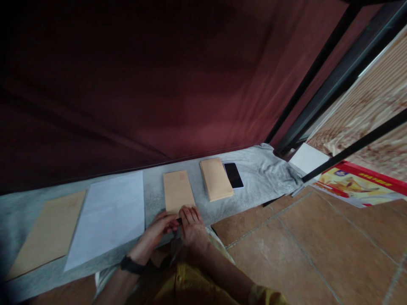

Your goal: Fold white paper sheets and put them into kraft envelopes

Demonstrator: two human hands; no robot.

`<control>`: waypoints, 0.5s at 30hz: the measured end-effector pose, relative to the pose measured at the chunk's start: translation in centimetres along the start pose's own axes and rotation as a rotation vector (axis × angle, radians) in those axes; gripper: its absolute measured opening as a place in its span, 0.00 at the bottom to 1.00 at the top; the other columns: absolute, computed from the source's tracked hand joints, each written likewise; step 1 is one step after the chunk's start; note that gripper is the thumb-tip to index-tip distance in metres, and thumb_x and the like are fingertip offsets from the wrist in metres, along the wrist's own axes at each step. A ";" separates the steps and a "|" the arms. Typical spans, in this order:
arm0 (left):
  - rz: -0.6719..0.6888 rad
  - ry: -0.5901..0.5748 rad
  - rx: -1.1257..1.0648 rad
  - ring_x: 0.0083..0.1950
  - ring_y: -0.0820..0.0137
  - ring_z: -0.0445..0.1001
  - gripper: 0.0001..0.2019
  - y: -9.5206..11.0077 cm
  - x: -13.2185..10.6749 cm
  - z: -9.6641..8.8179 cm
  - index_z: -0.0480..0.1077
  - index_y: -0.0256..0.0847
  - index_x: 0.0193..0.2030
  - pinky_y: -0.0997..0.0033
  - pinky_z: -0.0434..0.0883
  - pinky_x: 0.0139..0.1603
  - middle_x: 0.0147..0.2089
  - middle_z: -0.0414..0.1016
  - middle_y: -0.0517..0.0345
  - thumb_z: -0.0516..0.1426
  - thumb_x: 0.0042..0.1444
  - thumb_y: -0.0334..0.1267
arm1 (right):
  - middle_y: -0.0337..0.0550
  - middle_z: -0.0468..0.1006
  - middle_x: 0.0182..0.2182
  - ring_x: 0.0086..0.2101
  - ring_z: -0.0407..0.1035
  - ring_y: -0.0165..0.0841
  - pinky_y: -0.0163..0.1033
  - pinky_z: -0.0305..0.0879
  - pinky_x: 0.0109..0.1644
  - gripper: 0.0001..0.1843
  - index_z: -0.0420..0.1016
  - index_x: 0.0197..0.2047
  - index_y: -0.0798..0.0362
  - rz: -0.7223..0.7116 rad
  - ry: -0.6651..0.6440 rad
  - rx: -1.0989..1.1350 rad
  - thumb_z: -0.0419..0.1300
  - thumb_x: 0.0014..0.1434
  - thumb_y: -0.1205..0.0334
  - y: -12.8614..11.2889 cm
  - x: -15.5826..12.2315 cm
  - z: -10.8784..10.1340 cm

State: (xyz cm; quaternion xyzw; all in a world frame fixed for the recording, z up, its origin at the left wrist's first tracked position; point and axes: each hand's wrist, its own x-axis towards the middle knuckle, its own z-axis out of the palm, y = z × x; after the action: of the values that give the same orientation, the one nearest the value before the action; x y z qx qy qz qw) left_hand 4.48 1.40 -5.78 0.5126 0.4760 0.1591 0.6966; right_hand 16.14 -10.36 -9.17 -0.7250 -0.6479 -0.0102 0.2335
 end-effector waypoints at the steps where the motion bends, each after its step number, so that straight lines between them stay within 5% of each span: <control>1: -0.016 -0.010 -0.025 0.23 0.67 0.74 0.12 0.0 0.0 0.0 0.74 0.42 0.31 0.71 0.65 0.21 0.23 0.77 0.54 0.64 0.44 0.47 | 0.55 0.68 0.66 0.64 0.63 0.44 0.52 0.55 0.72 0.30 0.64 0.70 0.59 -0.005 -0.010 -0.008 0.55 0.65 0.65 0.1 0.2 0.1; 6: -0.090 -0.087 -0.123 0.23 0.71 0.71 0.15 0.2 -0.2 -0.4 0.72 0.41 0.24 0.74 0.62 0.22 0.23 0.76 0.55 0.69 0.38 0.49 | 0.54 0.68 0.67 0.63 0.65 0.43 0.50 0.56 0.71 0.30 0.66 0.70 0.56 0.020 -0.042 -0.078 0.55 0.64 0.70 2.3 1.2 0.2; 15: -0.114 -0.099 -0.214 0.27 0.69 0.75 0.22 0.9 -1.3 -0.3 0.71 0.41 0.29 0.75 0.63 0.23 0.27 0.78 0.54 0.72 0.37 0.53 | 0.54 0.69 0.66 0.62 0.65 0.44 0.50 0.62 0.66 0.32 0.63 0.71 0.54 0.096 0.072 -0.145 0.52 0.65 0.72 4.3 0.5 -0.8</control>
State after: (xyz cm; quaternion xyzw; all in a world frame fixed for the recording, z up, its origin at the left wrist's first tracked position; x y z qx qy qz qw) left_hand 3.84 1.03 -4.31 0.4149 0.4498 0.1436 0.7777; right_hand 20.50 -10.40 -9.65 -0.7692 -0.6012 -0.0720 0.2039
